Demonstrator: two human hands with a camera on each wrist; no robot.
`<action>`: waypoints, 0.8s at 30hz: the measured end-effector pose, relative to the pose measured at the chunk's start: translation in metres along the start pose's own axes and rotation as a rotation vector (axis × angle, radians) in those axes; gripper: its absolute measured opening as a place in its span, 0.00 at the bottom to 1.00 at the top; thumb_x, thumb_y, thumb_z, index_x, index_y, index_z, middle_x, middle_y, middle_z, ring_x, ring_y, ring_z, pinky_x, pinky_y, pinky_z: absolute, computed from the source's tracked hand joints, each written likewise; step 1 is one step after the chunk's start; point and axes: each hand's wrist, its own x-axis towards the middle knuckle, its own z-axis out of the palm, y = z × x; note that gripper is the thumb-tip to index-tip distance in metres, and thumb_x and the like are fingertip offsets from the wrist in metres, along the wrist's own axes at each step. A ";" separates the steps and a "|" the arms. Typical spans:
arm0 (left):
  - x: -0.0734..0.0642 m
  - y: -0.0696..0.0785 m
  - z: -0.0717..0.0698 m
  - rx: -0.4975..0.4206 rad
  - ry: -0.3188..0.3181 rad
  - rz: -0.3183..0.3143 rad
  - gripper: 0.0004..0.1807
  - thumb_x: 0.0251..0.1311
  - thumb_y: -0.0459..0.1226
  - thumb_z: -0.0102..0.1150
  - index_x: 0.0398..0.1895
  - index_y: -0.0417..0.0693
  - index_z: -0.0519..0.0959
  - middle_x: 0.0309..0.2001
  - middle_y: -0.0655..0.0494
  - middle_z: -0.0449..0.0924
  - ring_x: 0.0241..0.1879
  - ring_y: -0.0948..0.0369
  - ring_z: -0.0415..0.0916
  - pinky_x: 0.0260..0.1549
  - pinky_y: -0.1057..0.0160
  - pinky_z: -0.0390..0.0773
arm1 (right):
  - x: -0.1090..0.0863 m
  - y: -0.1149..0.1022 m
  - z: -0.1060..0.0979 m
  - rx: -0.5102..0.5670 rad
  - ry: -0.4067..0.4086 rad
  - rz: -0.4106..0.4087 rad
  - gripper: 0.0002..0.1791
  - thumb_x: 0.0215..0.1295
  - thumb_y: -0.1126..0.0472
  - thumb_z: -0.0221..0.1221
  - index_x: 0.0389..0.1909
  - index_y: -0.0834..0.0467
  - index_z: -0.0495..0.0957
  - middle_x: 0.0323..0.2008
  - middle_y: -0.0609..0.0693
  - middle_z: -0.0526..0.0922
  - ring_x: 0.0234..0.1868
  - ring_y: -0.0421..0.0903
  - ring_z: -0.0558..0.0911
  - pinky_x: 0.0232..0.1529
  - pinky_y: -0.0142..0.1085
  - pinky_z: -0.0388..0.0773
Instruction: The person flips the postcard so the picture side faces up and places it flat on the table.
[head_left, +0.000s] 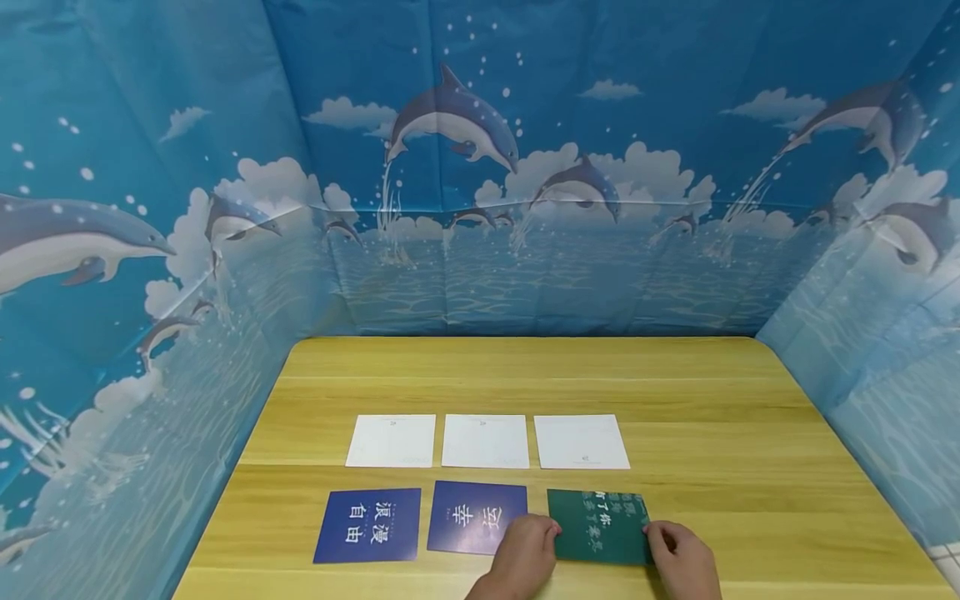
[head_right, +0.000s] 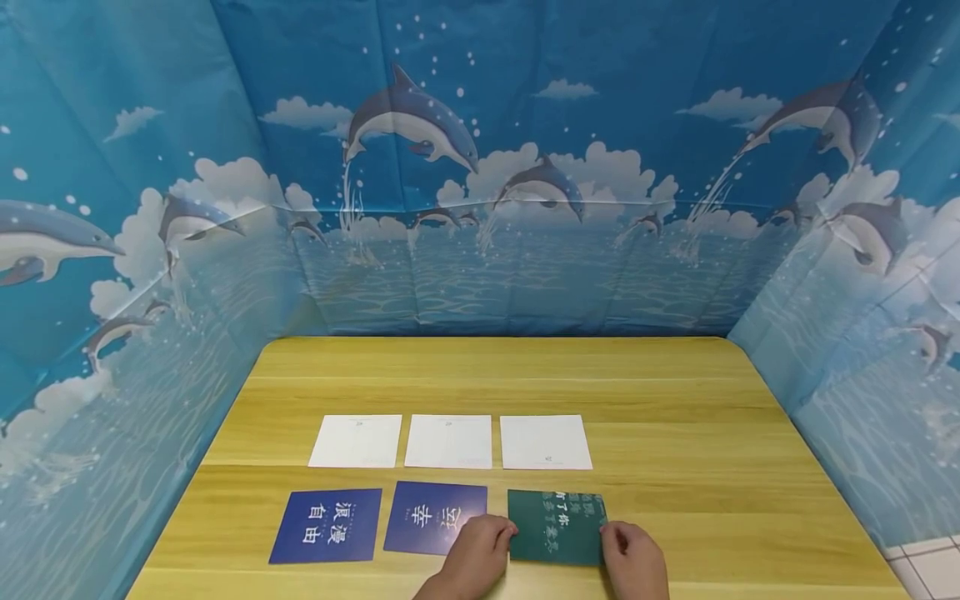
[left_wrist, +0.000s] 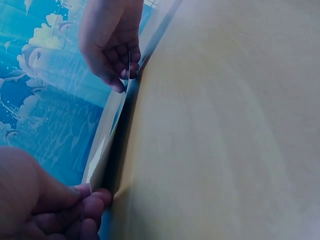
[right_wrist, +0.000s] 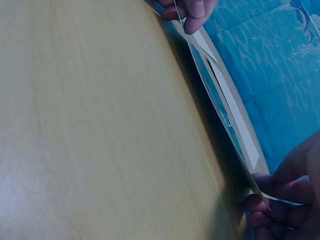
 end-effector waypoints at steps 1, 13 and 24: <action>0.000 0.000 0.000 0.012 0.004 0.001 0.09 0.56 0.27 0.54 0.26 0.43 0.83 0.27 0.60 0.82 0.32 0.69 0.77 0.31 0.74 0.73 | 0.000 -0.001 0.000 -0.004 -0.005 0.000 0.18 0.65 0.59 0.50 0.39 0.71 0.79 0.36 0.63 0.80 0.35 0.54 0.77 0.38 0.50 0.75; 0.005 0.005 -0.001 0.096 -0.005 -0.022 0.07 0.53 0.30 0.56 0.24 0.43 0.83 0.25 0.59 0.82 0.28 0.66 0.77 0.26 0.72 0.74 | 0.001 -0.007 -0.004 -0.088 -0.050 -0.030 0.18 0.64 0.59 0.52 0.39 0.72 0.79 0.33 0.60 0.80 0.37 0.58 0.78 0.40 0.51 0.74; 0.006 0.004 0.000 0.145 -0.028 -0.021 0.07 0.53 0.30 0.56 0.23 0.44 0.83 0.24 0.60 0.81 0.28 0.66 0.77 0.26 0.71 0.74 | 0.003 -0.008 -0.007 -0.168 -0.122 -0.074 0.22 0.66 0.54 0.49 0.38 0.71 0.79 0.28 0.56 0.80 0.30 0.51 0.77 0.36 0.50 0.74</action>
